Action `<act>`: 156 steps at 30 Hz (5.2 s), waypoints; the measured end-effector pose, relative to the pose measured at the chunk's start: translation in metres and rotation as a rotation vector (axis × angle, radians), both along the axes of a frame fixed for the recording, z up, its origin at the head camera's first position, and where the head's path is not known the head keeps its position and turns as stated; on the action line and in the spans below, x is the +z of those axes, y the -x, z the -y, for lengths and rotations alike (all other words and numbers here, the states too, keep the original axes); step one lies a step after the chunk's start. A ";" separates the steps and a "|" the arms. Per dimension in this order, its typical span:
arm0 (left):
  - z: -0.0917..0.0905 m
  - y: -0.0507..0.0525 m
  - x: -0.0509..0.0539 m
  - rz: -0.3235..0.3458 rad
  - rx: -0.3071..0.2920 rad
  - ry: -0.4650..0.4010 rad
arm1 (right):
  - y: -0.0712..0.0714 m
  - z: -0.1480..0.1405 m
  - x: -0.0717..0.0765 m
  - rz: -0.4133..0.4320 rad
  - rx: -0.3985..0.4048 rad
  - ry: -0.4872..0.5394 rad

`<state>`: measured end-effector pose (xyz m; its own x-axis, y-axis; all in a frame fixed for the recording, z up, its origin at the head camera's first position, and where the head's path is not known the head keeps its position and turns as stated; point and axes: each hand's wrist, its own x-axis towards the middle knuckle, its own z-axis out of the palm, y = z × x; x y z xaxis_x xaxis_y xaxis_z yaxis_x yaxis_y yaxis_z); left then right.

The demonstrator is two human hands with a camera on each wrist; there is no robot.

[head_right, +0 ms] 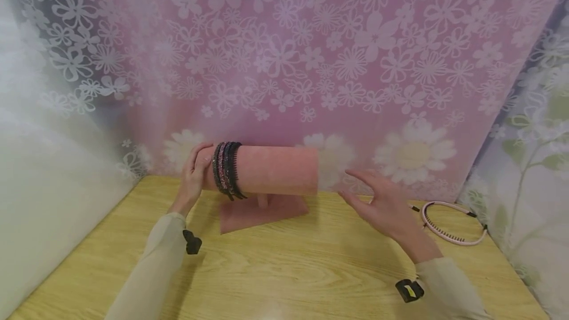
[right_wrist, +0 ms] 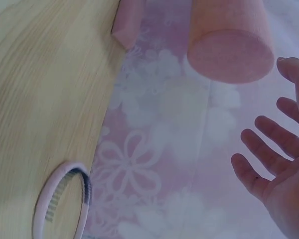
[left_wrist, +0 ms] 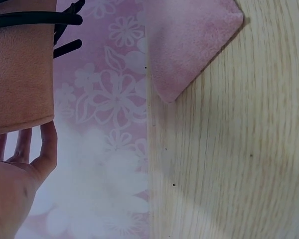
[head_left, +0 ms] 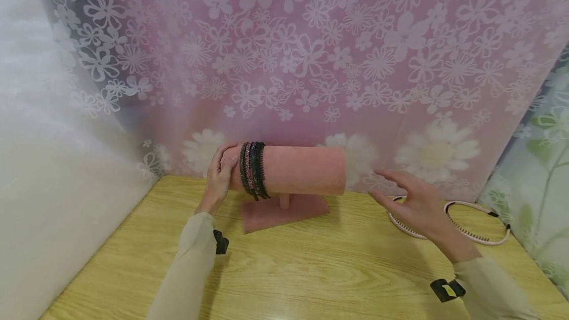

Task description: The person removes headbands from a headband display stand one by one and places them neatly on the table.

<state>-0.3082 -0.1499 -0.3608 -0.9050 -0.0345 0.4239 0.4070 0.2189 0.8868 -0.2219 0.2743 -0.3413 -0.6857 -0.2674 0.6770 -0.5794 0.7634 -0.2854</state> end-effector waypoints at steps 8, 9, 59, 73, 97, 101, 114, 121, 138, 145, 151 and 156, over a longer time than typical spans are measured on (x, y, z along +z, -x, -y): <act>-0.001 0.002 -0.003 -0.006 -0.004 -0.020 | 0.009 0.021 0.002 -0.011 0.055 0.062; -0.002 0.002 -0.003 -0.011 -0.006 -0.023 | 0.010 0.023 0.003 -0.008 0.066 0.070; 0.000 0.001 -0.003 -0.002 0.012 -0.019 | 0.071 0.113 0.039 -0.051 0.250 -0.054; -0.001 -0.001 0.001 -0.050 0.027 -0.010 | 0.079 0.128 0.046 0.009 0.216 -0.183; 0.000 0.002 -0.002 -0.012 0.004 -0.029 | 0.090 0.166 0.058 0.314 0.206 -0.210; -0.001 0.001 -0.001 -0.012 0.004 -0.026 | 0.091 0.170 0.058 0.334 0.222 -0.233; -0.001 0.003 -0.003 -0.041 0.007 -0.026 | 0.098 0.183 0.064 0.408 0.146 -0.290; -0.001 0.003 -0.004 -0.041 0.004 -0.032 | 0.104 0.190 0.066 0.423 0.138 -0.366; -0.001 0.003 -0.002 -0.021 0.006 -0.041 | 0.106 0.199 0.069 0.485 0.064 -0.418; 0.000 0.003 -0.002 -0.005 -0.003 -0.032 | 0.106 0.199 0.068 0.488 0.054 -0.407; -0.001 0.000 0.000 -0.030 0.003 -0.018 | 0.106 0.197 0.067 0.483 0.088 -0.385; -0.001 0.000 0.000 -0.028 0.006 -0.014 | 0.105 0.195 0.066 0.473 0.114 -0.391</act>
<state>-0.3078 -0.1487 -0.3613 -0.8926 -0.0460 0.4484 0.4304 0.2091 0.8781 -0.3271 0.0795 -0.2753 -0.8399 -0.5232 0.1444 -0.5427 0.8039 -0.2433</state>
